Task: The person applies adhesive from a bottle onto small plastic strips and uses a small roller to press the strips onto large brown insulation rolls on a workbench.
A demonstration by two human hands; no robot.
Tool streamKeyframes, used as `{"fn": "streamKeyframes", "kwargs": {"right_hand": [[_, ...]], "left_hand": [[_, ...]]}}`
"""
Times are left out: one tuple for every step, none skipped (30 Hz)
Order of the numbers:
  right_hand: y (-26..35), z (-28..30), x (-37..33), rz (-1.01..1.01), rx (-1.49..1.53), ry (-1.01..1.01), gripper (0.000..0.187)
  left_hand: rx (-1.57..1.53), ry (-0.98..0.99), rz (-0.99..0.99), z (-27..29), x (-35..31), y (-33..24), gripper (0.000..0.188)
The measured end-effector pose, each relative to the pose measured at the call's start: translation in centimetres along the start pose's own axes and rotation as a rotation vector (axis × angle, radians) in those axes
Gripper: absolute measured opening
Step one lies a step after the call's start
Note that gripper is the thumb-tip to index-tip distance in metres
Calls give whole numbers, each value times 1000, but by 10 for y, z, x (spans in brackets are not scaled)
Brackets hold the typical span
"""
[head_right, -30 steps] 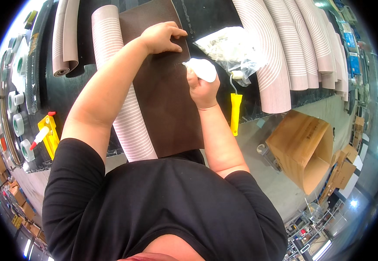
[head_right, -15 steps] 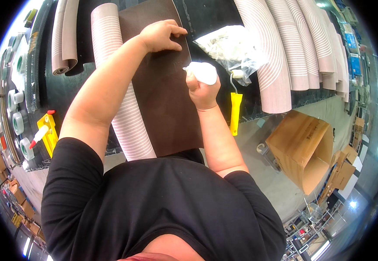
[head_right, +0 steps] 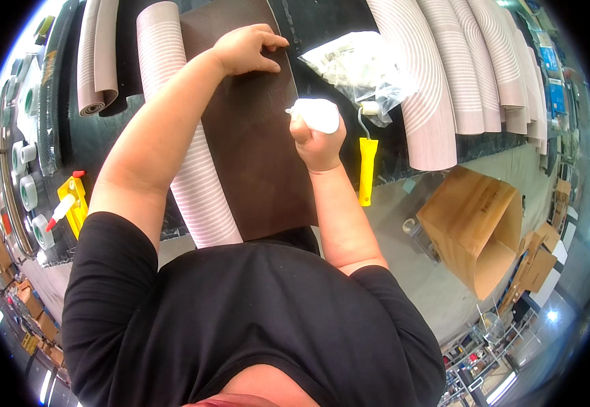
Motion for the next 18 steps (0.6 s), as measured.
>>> {"fn": "streamKeyframes", "kwargs": {"right_hand": [[1,1,0,-2,0,0,22],[2,1,0,-6,17,8,21],[3,2,0,-9,34,15,21],[3,2,0,-10,33,13,21],[4,2,0,5,4,0,19],[5,3,0,21,-24,-13,18],[5,4,0,20,-24,-14,18],[6,5,1,74,-11,-10,18],[7,6,2,129,2,-5,18],[8,6,2,128,2,-5,18],[8,6,2,119,33,30,18],[9,5,1,110,65,65,18],[10,4,1,110,65,66,18],[10,3,1,83,90,68,18],[10,1,1,57,114,69,18],[8,1,0,57,114,71,18],[4,0,-1,59,120,64,19],[1,-1,-2,61,127,58,23]], "left_hand": [[-8,2,10,0,0,1,54],[-15,5,21,-1,0,1,54],[-15,7,20,-1,0,2,54],[-9,5,22,-2,0,2,54],[-3,4,25,-2,1,2,54],[-3,5,23,-2,1,2,54],[-5,2,20,-2,1,3,54],[-7,0,16,-3,1,3,54],[-8,0,17,-3,1,3,54],[-7,-3,12,-2,1,3,54],[-6,-6,7,-2,1,2,54],[-7,-6,8,-2,1,3,54],[-2,-6,6,-2,1,3,54],[3,-6,5,-2,1,3,54],[2,-8,6,-2,1,3,54],[14,-1,4,-2,1,2,54],[27,5,2,-2,2,2,54],[26,4,3,-2,2,2,54]]}}
Point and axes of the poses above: each hand's wrist, its own x-axis towards the middle knuckle, its own z-axis out of the back of the hand, y = z × x, the point moved 3 cm from there along x, towards the middle knuckle, and after that the axes turned 6 degrees about y, right-handed, at the moved point
